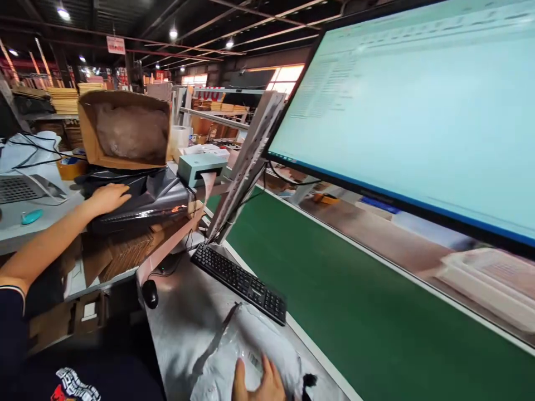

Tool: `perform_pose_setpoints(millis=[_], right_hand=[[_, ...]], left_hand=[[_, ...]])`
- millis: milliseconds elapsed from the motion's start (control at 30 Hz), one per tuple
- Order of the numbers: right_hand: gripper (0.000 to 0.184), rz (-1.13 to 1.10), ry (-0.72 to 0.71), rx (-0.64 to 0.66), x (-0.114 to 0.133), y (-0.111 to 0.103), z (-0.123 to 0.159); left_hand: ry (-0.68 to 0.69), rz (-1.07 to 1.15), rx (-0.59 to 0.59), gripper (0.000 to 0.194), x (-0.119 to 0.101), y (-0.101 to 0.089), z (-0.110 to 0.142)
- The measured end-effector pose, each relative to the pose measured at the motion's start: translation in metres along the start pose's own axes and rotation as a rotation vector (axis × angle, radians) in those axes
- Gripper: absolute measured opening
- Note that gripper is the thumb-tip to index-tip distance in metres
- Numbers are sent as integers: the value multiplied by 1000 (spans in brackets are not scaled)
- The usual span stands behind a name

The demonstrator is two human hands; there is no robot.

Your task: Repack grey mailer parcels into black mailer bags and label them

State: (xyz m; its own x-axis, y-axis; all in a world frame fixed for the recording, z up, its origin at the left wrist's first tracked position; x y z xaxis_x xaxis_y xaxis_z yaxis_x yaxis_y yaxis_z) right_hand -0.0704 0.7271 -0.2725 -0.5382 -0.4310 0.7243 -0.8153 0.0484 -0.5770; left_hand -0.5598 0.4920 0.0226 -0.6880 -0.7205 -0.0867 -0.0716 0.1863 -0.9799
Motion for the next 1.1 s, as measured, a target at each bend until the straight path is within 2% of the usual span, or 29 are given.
perform_pose_setpoints(millis=[67, 133, 233, 333, 433, 533, 600, 633, 700, 767, 833, 900, 967, 1033, 1100], right_hand=[[53, -150, -121, 90, 53, 25, -20], [41, -293, -298, 240, 123, 47, -51], [32, -424, -507, 382, 230, 67, -97], [33, -494, -640, 449, 316, 83, -126], [33, -528, -720, 496, 379, 104, -138], [31, -555, -793, 529, 425, 127, -142], [29, -546, -837, 553, 449, 141, -143], [28, -524, -852, 565, 458, 148, -144], [26, -468, -871, 582, 470, 158, -143], [25, -459, -879, 571, 471, 157, -138], [26, -520, -844, 532, 461, 144, -129], [35, -640, -716, 553, 438, 126, -114], [57, -797, -528, 700, 407, 111, -93], [80, -932, -323, 817, 368, 100, -69], [83, -981, -111, 743, 319, 93, -52]], left_hand=[[-18, 19, -12, 38, 4, 4, -2], [-36, 40, -58, 36, 11, 0, -6], [-76, 23, -118, 45, 24, -13, -15], [-149, -4, -63, 36, 30, -18, -18], [-148, 11, -40, 31, 23, -18, -6], [-11, 70, -103, 30, 13, -20, 9], [49, 139, -173, 35, 19, -23, 13], [26, 150, -200, 42, 27, -26, 13], [-98, 112, -177, 48, 47, -30, 10], [-199, 53, -129, 33, 62, -36, 11], [-213, 65, -204, 22, 60, -49, 21], [-144, 157, -372, 23, 37, -64, 42], [38, 268, -420, 25, -6, -65, 68], [291, 334, -277, 27, -61, -42, 94], [531, 381, -14, 29, -113, 5, 119]])
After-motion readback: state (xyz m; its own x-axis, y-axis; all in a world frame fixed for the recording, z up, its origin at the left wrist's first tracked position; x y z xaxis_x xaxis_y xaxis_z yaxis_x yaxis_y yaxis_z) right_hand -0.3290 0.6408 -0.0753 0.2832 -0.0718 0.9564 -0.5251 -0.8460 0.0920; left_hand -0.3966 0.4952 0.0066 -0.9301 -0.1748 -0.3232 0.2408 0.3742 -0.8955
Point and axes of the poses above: each hand's wrist, its own z-axis away from the middle knuckle, its own y-axis out of the palm, x = y × z, the point moved 4 cm from there along -z, towards the middle knuckle, and after that the axes turned 7 degrees about z, right-handed, at the moved point
